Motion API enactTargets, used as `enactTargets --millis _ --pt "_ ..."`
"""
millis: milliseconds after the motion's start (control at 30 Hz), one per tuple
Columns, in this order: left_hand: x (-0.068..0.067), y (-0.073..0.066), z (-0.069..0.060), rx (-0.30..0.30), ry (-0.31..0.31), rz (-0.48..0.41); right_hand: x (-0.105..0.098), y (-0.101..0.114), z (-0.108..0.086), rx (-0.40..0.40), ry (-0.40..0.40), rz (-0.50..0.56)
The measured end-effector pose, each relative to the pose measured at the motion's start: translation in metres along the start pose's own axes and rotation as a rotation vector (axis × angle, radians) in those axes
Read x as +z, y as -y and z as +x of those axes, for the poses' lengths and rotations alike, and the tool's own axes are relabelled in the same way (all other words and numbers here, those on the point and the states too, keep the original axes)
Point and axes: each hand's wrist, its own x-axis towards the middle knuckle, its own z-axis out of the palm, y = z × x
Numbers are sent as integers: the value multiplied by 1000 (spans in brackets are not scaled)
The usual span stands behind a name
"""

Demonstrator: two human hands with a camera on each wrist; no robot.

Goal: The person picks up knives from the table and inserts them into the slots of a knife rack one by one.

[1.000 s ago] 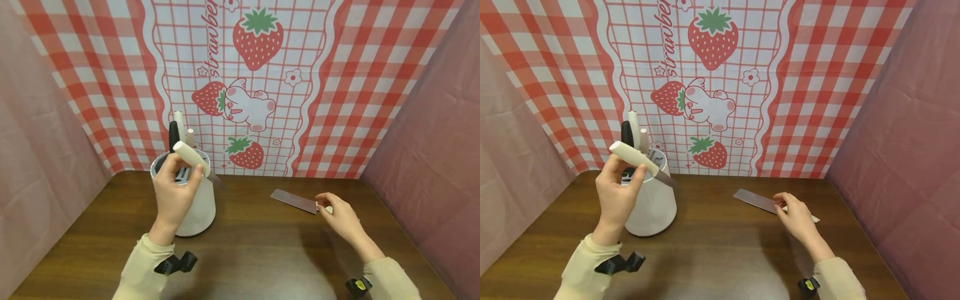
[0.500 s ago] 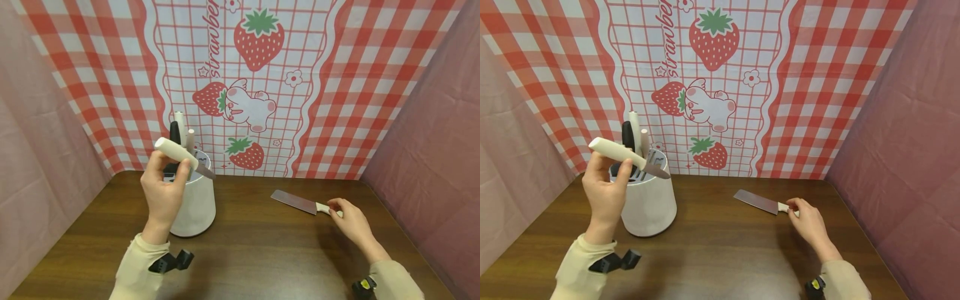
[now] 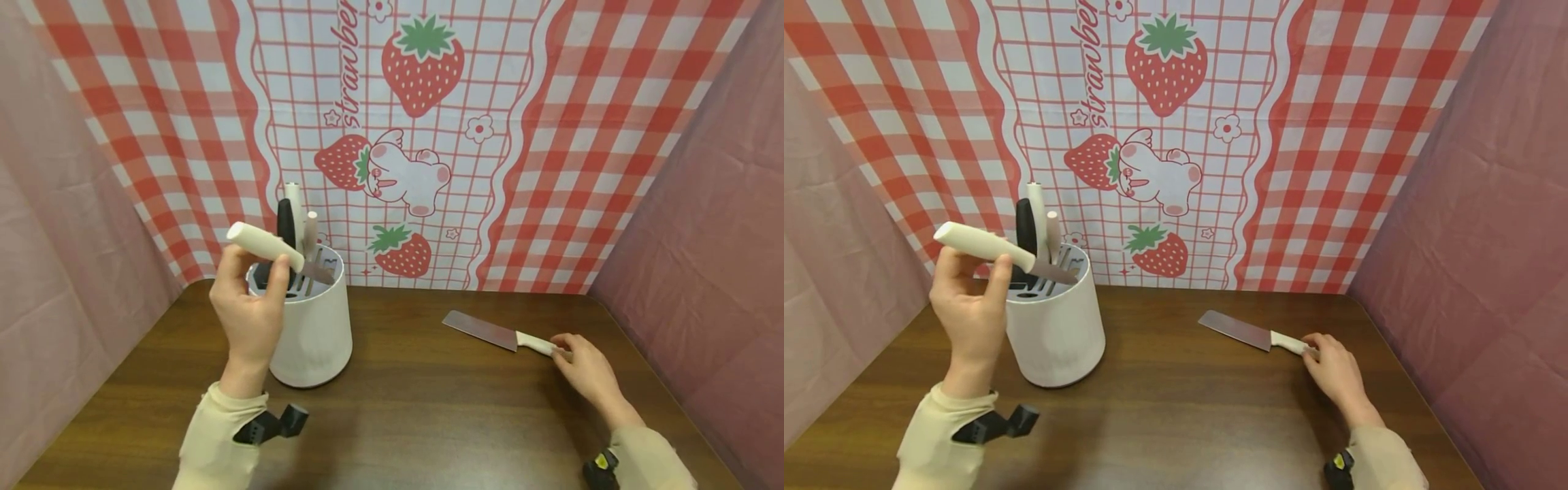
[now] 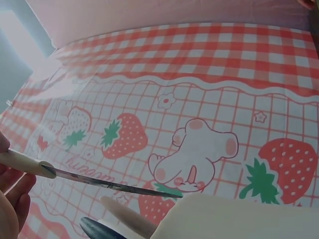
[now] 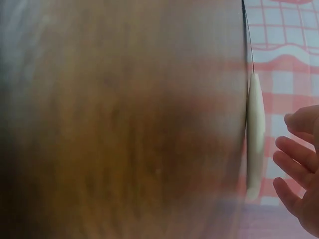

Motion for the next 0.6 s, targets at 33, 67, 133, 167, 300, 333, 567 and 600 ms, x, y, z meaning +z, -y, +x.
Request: enactTargets --millis 33,67,133,167,300,333,567,600 --pt "0 0 0 -2 -5 -2 0 -1 0 -3 -4 -6" --pt "-1 0 1 -3 -8 -4 0 -2 -1 -7 -6 -11" --pt "-1 1 1 -3 -11 -6 -1 -4 -2 -8 4 -19" --pt "-1 1 0 -3 -12 -7 -1 -4 -2 -5 14 -21" --pt "-2 3 0 -4 -17 -13 -1 -7 -2 24 108 -37" --pt "-3 3 0 -4 -19 -11 -1 -8 -3 30 133 -42" --pt "-5 2 3 -29 -61 16 1 -13 -4 27 221 -79" --pt "-5 2 3 -38 -62 15 1 -13 -4 25 219 -79"
